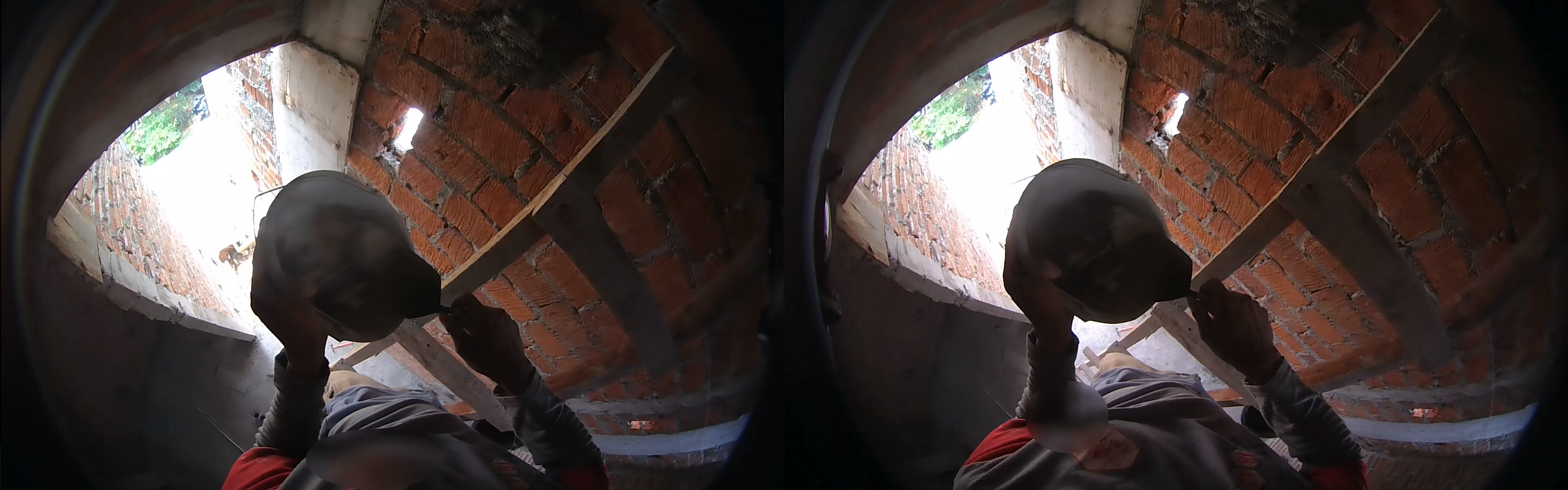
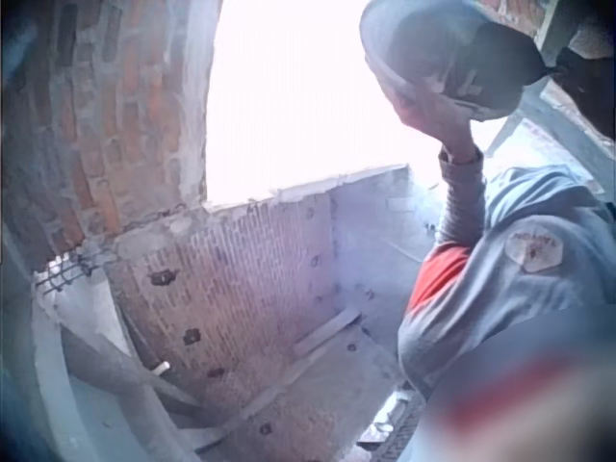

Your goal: The person scoops mortar from a bucket and applies it to a brick wall using a trowel. They repeatedly smooth the mortar into the joints and surface of the wall.

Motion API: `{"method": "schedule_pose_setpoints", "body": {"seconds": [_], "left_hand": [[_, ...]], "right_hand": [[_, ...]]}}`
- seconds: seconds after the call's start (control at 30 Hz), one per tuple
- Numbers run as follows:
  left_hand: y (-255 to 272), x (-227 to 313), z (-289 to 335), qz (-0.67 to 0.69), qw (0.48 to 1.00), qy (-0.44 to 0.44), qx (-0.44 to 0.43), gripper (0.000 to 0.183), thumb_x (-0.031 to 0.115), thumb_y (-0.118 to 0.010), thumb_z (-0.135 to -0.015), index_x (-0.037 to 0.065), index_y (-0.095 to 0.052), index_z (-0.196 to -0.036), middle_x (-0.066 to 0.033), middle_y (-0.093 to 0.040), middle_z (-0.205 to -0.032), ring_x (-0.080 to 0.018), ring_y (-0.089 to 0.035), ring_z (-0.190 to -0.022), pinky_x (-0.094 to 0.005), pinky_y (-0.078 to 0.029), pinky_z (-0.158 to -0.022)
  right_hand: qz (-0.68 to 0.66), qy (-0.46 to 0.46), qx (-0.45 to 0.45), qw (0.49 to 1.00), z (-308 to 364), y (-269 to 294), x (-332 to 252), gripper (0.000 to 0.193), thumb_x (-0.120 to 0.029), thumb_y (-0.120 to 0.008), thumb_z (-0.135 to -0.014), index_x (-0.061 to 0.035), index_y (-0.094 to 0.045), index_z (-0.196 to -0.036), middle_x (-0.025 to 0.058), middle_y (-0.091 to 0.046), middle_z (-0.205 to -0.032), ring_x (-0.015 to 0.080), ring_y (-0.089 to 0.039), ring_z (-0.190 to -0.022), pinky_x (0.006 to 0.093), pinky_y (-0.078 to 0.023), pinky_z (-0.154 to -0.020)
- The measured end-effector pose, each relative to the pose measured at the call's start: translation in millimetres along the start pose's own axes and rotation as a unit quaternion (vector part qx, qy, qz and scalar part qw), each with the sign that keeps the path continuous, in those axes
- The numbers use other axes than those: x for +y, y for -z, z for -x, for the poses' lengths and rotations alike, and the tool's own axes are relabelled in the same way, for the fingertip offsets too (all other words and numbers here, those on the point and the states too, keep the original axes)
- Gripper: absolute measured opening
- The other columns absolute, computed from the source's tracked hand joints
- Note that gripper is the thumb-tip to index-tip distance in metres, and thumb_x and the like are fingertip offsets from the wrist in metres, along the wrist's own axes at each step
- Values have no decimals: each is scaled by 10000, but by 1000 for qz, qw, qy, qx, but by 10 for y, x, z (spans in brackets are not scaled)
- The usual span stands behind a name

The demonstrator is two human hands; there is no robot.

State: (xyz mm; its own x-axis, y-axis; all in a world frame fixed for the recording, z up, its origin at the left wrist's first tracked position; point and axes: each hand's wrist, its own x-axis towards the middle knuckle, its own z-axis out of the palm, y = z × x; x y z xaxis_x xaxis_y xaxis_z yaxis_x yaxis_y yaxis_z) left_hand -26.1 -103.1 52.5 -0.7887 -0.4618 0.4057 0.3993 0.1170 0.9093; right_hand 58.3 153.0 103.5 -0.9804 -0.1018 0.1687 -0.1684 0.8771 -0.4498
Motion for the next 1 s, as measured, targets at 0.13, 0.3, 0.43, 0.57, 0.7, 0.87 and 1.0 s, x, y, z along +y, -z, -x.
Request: {"method": "schedule_pose_setpoints", "body": {"seconds": [0.13,0.3,0.43,0.57,0.7,0.87,1.0], "left_hand": [[20,-183,-17,196,976,97,27,521,23,-498,-840,-62,-562,-1351,-161,-639,-1269,-246,-628,-1131,-372,-495,-994],[111,-356,6,232,967,97,37,545,31,-497,-875,-59,-511,-1412,-179,-598,-1356,-266,-600,-1218,-400,-482,-1045],[258,-464,-52,224,966,123,24,606,47,-513,-840,-60,-494,-1437,-181,-588,-1382,-282,-586,-1244,-414,-473,-1057],[414,-602,-46,197,970,129,56,687,12,-479,-734,-65,-536,-1414,-179,-588,-1394,-294,-588,-1248,-396,-463,-1067],[586,-755,-45,148,977,132,84,725,-11,-447,-694,-66,-545,-1410,-181,-599,-1385,-294,-592,-1250,-410,-469,-1060],[651,-776,-42,141,971,161,110,780,-73,-439,-655,-63,-527,-1430,-203,-584,-1398,-313,-598,-1254,-416,-479,-1074],[587,-710,-5,127,969,179,117,756,-20,-445,-661,-72,-551,-1407,-195,-601,-1375,-288,-611,-1213,-392,-490,-1031]], "right_hand": [[19,37,77,996,-192,218,-220,157,-235,-660,-977,-90,-598,-978,96,-684,-749,297,-712,-668,394,-549,-560],[85,83,21,993,-299,970,-692,167,-245,-649,-994,-79,-636,-995,94,-694,-795,251,-704,-647,363,-509,-517],[193,228,7,954,-561,1626,-991,293,-349,-656,-989,-57,-660,-968,66,-653,-717,177,-627,-550,336,-476,-489],[-40,-252,-165,953,-1304,2253,-1020,393,-407,-680,-969,-53,-638,-803,0,-479,-554,101,-460,-450,330,-415,-463],[399,-152,115,897,-1747,2795,-1042,373,-352,-633,-998,-63,-619,-763,-43,-400,-537,69,-414,-482,328,-361,-461],[397,68,172,899,-1855,3061,-1000,369,-372,-622,-999,-17,-677,-1083,50,-618,-737,139,-624,-642,344,-498,-618],[571,86,141,804,-2143,2956,-832,481,-443,-605,-1011,-5,-628,-1210,178,-709,-961,237,-712,-809,382,-540,-709]]}}
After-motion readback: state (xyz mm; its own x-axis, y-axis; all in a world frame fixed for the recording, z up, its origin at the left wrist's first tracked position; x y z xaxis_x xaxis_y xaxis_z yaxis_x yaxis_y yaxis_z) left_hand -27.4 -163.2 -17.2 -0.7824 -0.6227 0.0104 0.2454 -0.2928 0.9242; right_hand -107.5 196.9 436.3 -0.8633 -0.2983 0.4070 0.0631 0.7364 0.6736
